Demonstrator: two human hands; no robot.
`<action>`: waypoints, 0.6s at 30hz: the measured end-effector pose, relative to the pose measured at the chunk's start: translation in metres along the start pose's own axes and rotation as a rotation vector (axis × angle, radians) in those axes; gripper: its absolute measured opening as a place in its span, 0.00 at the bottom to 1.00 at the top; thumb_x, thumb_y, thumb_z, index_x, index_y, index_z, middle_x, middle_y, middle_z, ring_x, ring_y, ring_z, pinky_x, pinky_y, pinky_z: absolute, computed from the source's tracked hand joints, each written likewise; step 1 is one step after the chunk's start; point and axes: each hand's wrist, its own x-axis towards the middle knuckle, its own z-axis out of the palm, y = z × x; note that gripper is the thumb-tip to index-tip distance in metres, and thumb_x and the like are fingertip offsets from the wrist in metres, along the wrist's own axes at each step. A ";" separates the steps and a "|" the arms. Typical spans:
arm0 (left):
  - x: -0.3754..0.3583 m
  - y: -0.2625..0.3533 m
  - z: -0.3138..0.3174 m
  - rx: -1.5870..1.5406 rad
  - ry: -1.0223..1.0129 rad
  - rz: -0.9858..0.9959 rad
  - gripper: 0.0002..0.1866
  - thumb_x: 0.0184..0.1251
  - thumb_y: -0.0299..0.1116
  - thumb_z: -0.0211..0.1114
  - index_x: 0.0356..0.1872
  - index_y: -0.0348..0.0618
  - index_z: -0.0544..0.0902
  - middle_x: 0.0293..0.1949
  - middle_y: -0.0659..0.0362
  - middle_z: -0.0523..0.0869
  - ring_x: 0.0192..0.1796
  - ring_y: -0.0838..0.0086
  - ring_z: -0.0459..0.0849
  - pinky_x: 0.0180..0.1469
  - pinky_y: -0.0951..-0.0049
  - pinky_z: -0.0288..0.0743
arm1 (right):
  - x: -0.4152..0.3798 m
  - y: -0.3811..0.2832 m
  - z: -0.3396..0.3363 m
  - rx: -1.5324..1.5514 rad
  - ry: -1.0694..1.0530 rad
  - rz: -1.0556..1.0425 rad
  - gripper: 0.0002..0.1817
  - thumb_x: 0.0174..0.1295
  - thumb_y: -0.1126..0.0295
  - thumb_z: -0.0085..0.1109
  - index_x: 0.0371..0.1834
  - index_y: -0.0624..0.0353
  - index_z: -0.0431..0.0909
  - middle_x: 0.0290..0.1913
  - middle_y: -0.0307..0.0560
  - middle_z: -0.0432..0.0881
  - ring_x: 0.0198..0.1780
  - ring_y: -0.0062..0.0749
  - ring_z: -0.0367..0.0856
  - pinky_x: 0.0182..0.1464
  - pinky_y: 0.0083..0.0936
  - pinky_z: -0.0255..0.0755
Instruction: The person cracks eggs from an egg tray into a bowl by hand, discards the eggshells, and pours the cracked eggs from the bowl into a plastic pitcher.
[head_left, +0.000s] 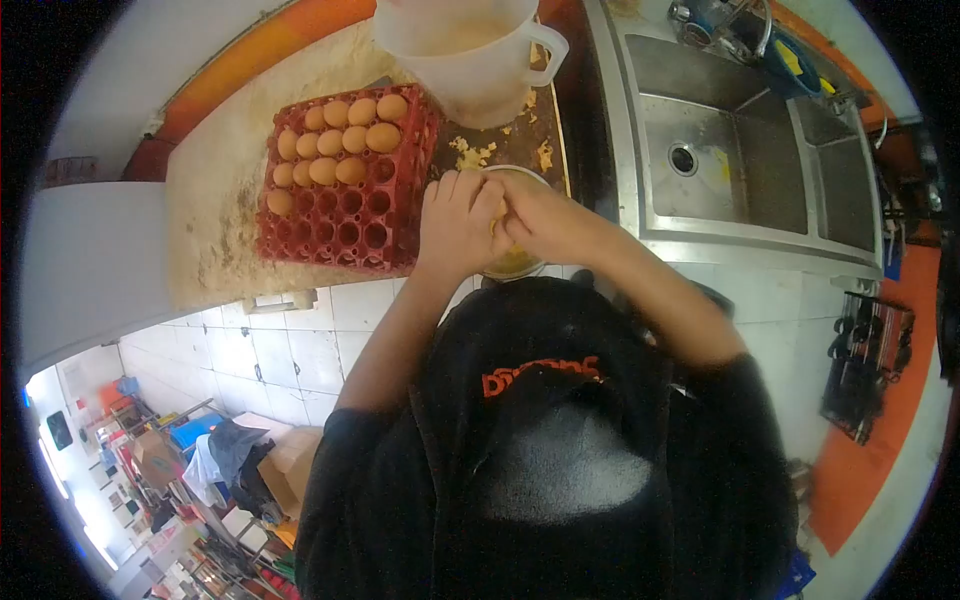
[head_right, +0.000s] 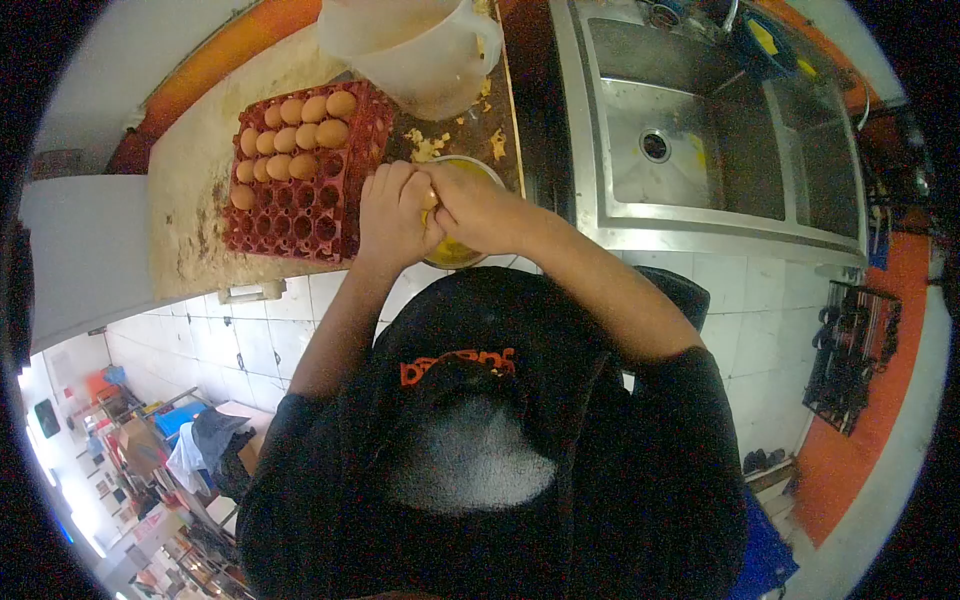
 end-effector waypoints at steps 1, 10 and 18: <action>0.001 -0.001 0.001 -0.003 0.028 0.011 0.25 0.37 0.37 0.68 0.43 0.46 0.76 0.40 0.56 0.76 0.42 0.59 0.75 0.41 0.58 0.66 | -0.001 0.000 -0.001 -0.049 0.059 -0.049 0.32 0.56 0.75 0.55 0.67 0.67 0.62 0.60 0.67 0.74 0.63 0.58 0.72 0.66 0.41 0.65; -0.005 -0.005 -0.012 0.003 0.164 0.052 0.19 0.39 0.33 0.66 0.38 0.48 0.75 0.39 0.55 0.75 0.40 0.59 0.75 0.40 0.59 0.66 | 0.000 -0.024 -0.004 -0.303 0.083 -0.136 0.30 0.62 0.72 0.51 0.69 0.70 0.60 0.59 0.68 0.74 0.61 0.58 0.73 0.66 0.42 0.66; -0.003 -0.003 -0.042 0.023 0.275 0.120 0.16 0.40 0.33 0.67 0.36 0.53 0.76 0.43 0.55 0.75 0.42 0.59 0.76 0.43 0.59 0.68 | 0.002 -0.048 -0.015 -0.351 0.090 -0.274 0.30 0.66 0.69 0.47 0.73 0.63 0.59 0.57 0.62 0.74 0.59 0.55 0.73 0.63 0.40 0.67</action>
